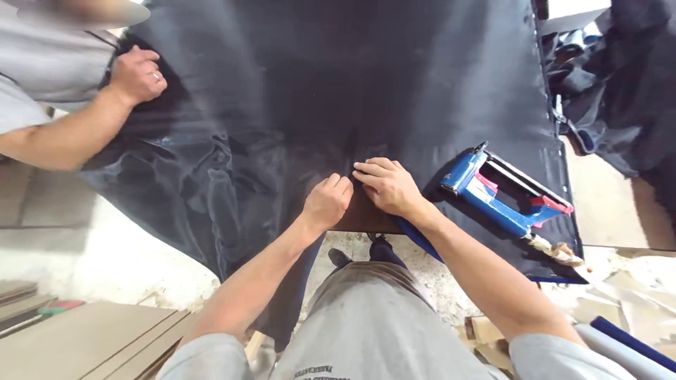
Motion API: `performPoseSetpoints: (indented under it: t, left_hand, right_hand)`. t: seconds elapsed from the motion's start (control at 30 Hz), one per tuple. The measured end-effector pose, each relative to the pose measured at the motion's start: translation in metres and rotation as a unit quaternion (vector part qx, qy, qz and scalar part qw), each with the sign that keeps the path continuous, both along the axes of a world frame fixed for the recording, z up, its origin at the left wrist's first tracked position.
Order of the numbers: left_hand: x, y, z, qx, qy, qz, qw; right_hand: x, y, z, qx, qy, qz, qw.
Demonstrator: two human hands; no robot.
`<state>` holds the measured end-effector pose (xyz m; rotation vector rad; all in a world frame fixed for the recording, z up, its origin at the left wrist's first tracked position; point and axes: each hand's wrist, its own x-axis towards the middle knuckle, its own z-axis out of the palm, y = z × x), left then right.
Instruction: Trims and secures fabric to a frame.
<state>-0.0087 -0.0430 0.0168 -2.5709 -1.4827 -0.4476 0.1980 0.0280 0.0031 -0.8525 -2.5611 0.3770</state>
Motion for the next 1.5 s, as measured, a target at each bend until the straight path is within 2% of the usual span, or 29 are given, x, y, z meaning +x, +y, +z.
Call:
performPoseSetpoints:
  t: [0.1, 0.2, 0.27, 0.33, 0.43, 0.53, 0.63, 0.7, 0.8, 0.9, 0.97, 1.07, 1.17, 1.5]
  left_hand:
    - [0.001, 0.002, 0.000, 0.002, -0.007, -0.012, 1.000]
    - [0.001, 0.002, -0.002, 0.015, -0.041, 0.005, 0.999]
    - [0.002, 0.003, -0.002, 0.029, -0.062, 0.017, 0.998]
    - [0.002, 0.003, -0.003, 0.032, -0.068, 0.018, 0.997]
    - [0.002, 0.004, -0.008, 0.027, -0.063, 0.011, 0.998]
    - [0.002, 0.003, -0.007, 0.015, -0.048, 0.003, 0.999]
    - [0.001, 0.004, -0.006, 0.001, -0.059, 0.005, 0.998]
    - [0.002, 0.003, -0.006, -0.012, -0.079, 0.017, 0.997]
    - [0.003, -0.002, -0.007, -0.032, -0.098, 0.027, 0.994]
    - [0.006, -0.005, -0.008, -0.040, -0.122, 0.026, 0.991]
    - [0.006, -0.007, -0.009, -0.032, -0.134, 0.027, 0.990]
    - [0.006, -0.006, -0.010, -0.027, -0.142, 0.032, 0.989]
    - [0.007, -0.005, -0.010, -0.020, -0.152, 0.041, 0.987]
    - [0.009, -0.005, -0.002, -0.051, -0.162, 0.063, 0.984]
  right_hand:
    - [0.028, -0.022, 0.032, -0.015, 0.016, -0.155, 0.988]
    - [0.083, -0.051, 0.058, 0.012, -0.020, -0.366, 0.930]
    - [0.122, -0.067, 0.058, -0.035, -0.076, -0.446, 0.891]
    - [0.149, -0.077, 0.047, -0.089, -0.122, -0.477, 0.866]
    - [0.166, -0.073, 0.038, -0.116, -0.140, -0.457, 0.871]
    - [0.174, -0.059, 0.048, -0.147, -0.162, -0.408, 0.886]
    - [0.174, -0.050, 0.073, -0.180, -0.209, -0.400, 0.874]
    - [0.160, -0.054, 0.104, -0.186, -0.222, -0.422, 0.859]
    - [0.130, -0.071, 0.152, -0.211, -0.181, -0.438, 0.855]
    - [0.083, -0.082, 0.177, -0.278, -0.067, -0.408, 0.867]
    - [0.054, -0.079, 0.171, -0.294, -0.031, -0.366, 0.883]
    - [0.030, -0.062, 0.153, -0.273, -0.091, -0.326, 0.900]
    - [0.016, -0.051, 0.142, -0.260, -0.143, -0.324, 0.898]
    - [0.001, -0.044, 0.130, -0.286, -0.165, -0.295, 0.897]
